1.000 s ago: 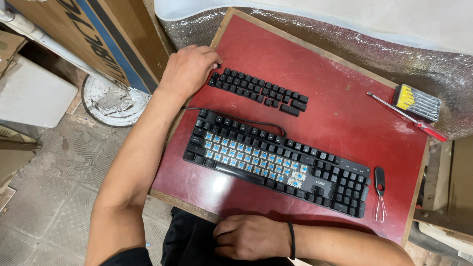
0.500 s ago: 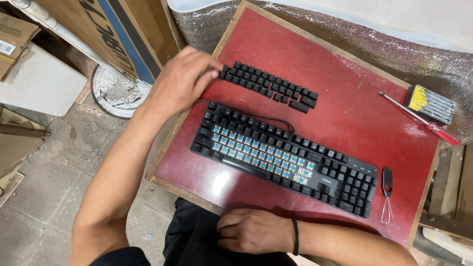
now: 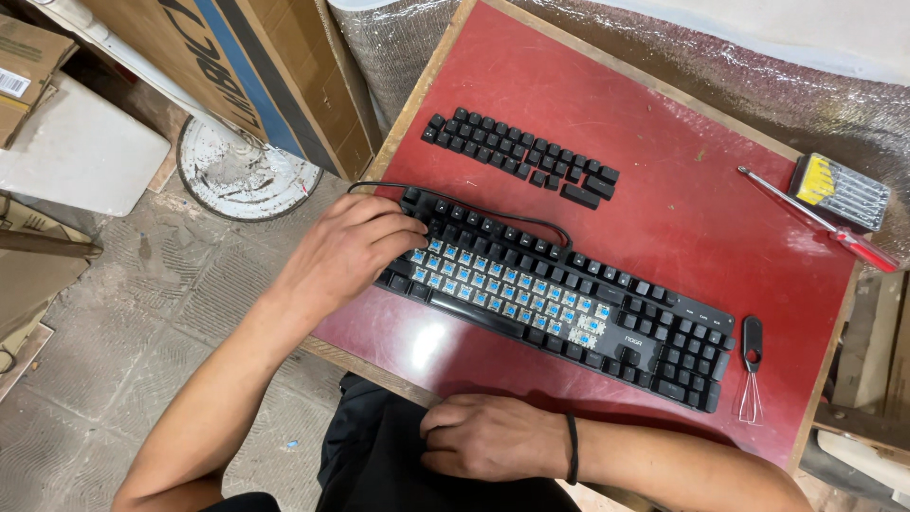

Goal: The person assembles a mechanical keyboard by placing black keycaps onto the keyboard base. They pick up keycaps from a pile on the table and press them into place on the switches, working systematically across the keyboard.

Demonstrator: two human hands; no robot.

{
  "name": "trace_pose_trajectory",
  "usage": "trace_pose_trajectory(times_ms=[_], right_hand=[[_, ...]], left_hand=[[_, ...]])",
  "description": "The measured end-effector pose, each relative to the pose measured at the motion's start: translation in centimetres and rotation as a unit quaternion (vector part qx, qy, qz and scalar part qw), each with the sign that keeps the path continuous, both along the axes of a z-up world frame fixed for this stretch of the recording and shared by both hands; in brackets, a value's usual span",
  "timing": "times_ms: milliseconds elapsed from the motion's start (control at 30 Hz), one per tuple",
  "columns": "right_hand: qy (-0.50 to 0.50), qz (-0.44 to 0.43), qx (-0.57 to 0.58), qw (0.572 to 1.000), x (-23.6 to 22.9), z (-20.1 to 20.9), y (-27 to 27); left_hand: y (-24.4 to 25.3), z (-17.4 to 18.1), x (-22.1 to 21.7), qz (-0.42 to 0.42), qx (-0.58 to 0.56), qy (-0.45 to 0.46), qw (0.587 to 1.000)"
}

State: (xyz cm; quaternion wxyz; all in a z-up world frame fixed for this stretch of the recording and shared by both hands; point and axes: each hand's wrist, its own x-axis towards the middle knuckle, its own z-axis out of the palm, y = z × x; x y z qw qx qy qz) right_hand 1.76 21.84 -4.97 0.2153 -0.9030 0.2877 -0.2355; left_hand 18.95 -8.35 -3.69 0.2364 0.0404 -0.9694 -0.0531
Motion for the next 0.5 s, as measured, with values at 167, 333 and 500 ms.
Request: trace_pose_trajectory(times_ms=[167,333,500], right_hand=[[-0.009,-0.009,0.014,1.0,0.08,-0.63,0.36],[-0.005,-0.007,0.012,1.0,0.04,-0.76,0.37],[-0.012,0.002,0.004,1.0,-0.03,-0.19,0.06]], left_hand=[[0.14,0.47,-0.01,0.007,-0.001,-0.012,1.0],[0.1,0.35,0.07,0.016,0.023,0.003,1.0],[-0.06,-0.34,0.09,0.021,0.025,0.007,0.999]])
